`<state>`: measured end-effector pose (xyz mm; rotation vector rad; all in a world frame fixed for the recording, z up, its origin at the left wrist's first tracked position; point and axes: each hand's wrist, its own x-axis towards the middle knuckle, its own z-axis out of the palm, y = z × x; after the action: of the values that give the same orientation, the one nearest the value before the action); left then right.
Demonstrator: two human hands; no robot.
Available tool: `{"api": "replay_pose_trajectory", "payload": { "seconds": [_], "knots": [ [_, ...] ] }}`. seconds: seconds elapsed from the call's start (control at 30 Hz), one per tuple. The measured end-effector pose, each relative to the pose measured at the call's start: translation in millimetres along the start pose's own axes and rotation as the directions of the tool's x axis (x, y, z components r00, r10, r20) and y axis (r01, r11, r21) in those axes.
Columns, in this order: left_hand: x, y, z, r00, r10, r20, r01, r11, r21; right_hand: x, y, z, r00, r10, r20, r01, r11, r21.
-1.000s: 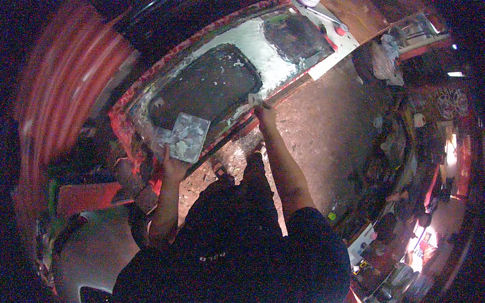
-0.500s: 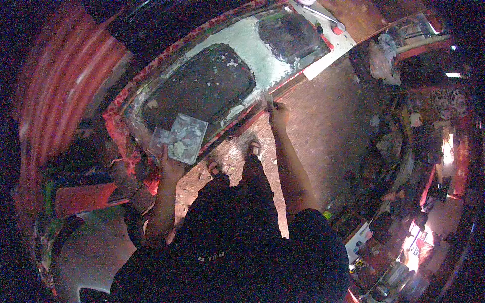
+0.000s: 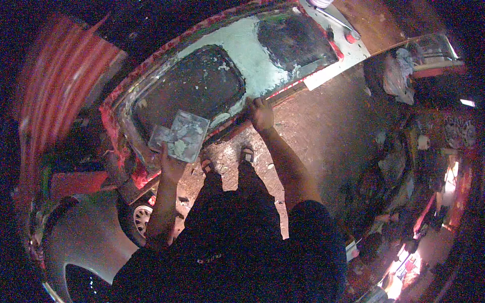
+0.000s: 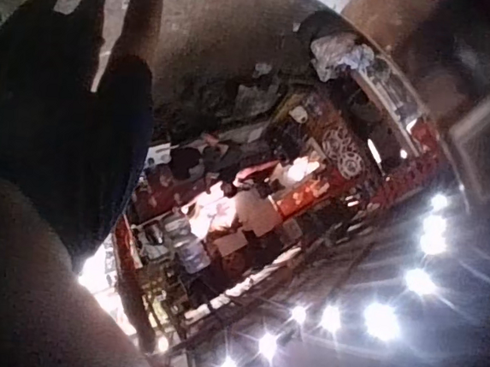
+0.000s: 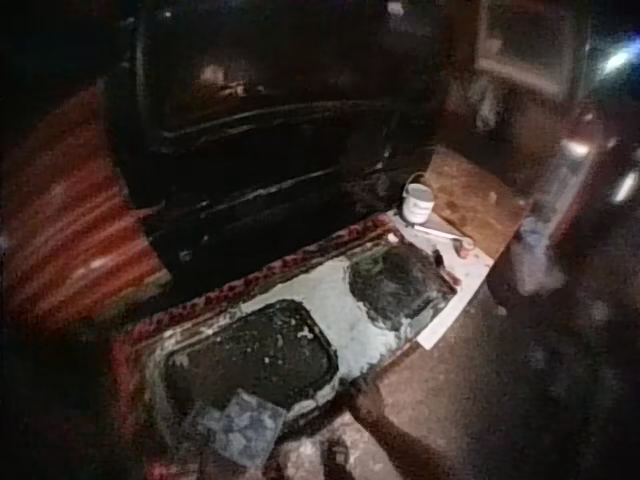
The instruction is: The person applies a white paste-like substance from a plastic container onto a rectangular metal panel using a small metal spatula. They repeatedly scoop the material and spread it across the surface, smoothing it into an even layer.
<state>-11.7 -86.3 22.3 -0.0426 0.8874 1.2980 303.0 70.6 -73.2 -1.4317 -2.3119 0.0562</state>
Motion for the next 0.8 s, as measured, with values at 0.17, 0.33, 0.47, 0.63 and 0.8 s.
{"api": "replay_pose_trajectory", "payload": {
  "seconds": [0.17, 0.33, 0.47, 0.63, 0.8],
  "knots": [
    [-0.2, -22.3, -5.1, 0.999, 0.029, -0.045, -0.031, 0.998, -0.047, -3.7, 2.0, -6.5, 0.995, -0.070, 0.076, 0.076, 0.993, -0.086],
    [5.0, -41.1, -12.3, 0.999, 0.040, -0.010, -0.041, 0.996, -0.076, -39.0, 28.5, 13.7, 0.980, -0.087, 0.178, 0.088, 0.996, 0.002],
    [1.3, -49.1, -6.7, 0.997, 0.039, -0.072, -0.047, 0.993, -0.108, -72.9, 35.4, -11.6, 0.980, -0.023, 0.195, 0.016, 0.999, 0.036],
    [1.8, -63.7, -11.3, 0.995, 0.096, -0.032, -0.099, 0.987, -0.127, -42.1, 35.2, -42.7, 0.999, 0.052, 0.003, -0.052, 0.979, 0.195],
    [-2.3, -61.5, 12.9, 0.993, 0.117, 0.005, -0.116, 0.985, -0.126, 12.3, 33.2, -34.6, 0.998, -0.066, -0.019, 0.069, 0.966, 0.250]
  ]
}}
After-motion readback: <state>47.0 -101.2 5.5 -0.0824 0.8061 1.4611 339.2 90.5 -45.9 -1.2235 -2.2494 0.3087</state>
